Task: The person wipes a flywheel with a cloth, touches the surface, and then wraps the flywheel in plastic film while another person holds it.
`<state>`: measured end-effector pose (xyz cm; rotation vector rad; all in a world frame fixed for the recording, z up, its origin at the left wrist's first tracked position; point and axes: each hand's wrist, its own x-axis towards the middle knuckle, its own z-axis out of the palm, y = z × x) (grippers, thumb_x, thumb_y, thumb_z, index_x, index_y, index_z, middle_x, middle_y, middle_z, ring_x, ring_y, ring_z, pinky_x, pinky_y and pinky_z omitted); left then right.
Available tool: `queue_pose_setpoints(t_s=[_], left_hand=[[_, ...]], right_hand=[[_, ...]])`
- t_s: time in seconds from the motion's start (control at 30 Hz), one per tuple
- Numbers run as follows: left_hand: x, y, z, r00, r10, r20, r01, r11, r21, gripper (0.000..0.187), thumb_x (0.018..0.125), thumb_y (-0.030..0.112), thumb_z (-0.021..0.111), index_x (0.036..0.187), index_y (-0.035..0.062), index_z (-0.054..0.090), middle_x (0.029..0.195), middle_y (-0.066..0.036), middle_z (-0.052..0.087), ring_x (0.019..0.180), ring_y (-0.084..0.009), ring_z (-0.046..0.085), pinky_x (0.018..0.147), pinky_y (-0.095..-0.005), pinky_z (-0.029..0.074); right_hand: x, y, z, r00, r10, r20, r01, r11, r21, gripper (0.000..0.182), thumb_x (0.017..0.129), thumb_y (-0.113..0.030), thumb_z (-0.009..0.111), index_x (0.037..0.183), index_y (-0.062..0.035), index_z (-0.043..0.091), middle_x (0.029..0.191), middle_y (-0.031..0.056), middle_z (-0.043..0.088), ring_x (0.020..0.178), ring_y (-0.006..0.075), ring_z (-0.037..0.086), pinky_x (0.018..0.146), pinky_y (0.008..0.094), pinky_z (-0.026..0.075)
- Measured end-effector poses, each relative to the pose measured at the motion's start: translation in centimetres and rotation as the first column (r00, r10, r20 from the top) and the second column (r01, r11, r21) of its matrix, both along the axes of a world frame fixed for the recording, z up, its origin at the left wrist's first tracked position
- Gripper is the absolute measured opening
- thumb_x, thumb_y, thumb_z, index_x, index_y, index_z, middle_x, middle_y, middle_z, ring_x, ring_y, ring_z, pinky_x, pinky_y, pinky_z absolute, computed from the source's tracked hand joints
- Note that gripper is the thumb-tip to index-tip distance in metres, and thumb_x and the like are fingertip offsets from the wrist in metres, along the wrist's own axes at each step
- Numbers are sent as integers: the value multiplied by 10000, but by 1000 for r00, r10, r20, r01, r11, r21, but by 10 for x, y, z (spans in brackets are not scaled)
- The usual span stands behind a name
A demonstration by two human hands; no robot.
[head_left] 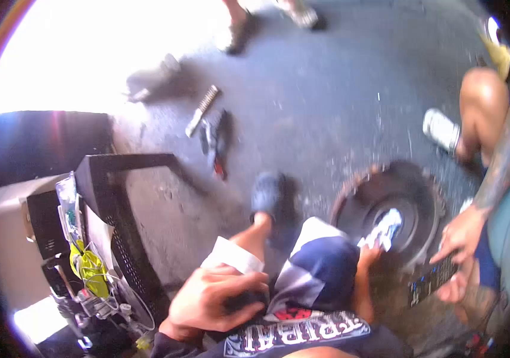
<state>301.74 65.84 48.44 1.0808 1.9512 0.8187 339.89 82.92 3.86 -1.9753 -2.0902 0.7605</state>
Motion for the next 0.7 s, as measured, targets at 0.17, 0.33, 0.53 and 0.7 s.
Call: queue_pose_setpoints(t_s=[0.17, 0.33, 0.53, 0.7], left_hand=[[-9, 9, 2, 991, 33, 130, -27, 998, -49, 332, 703, 150, 745, 1018, 76, 671, 828, -135, 669, 783, -303, 663, 731, -374, 522], [-21, 22, -9, 994, -101, 29, 105, 975, -197, 341, 716, 279, 702, 1015, 114, 694, 776, -159, 650, 760, -339, 638, 673, -423, 506], [-11, 33, 23, 999, 35, 41, -9, 854, -520, 450, 746, 432, 666, 1093, 146, 673, 982, -201, 640, 946, -353, 605, 789, -441, 509], [47, 1, 27, 881, 460, -111, -473, 854, -215, 678, 744, 425, 660, 1271, 20, 523, 1182, -240, 592, 1114, -349, 574, 939, -440, 449]], right_hand=[[-33, 1, 2, 937, -164, -308, 111, 977, -185, 405, 791, -35, 635, 1186, 39, 586, 1133, 202, 624, 1026, 318, 599, 897, 383, 459], [-94, 1, 45, 904, -310, -294, 266, 947, -180, 377, 782, 7, 604, 1159, 21, 600, 1066, 169, 639, 948, 285, 619, 821, 374, 491], [-168, -31, 115, 861, -390, -325, 198, 847, -493, 363, 771, 58, 567, 1126, 1, 618, 985, 130, 657, 856, 245, 642, 730, 362, 530], [-208, -49, 237, 670, -294, -682, -240, 783, -574, 454, 763, 105, 526, 1204, 2, 555, 910, 100, 637, 624, 149, 581, 491, 279, 459]])
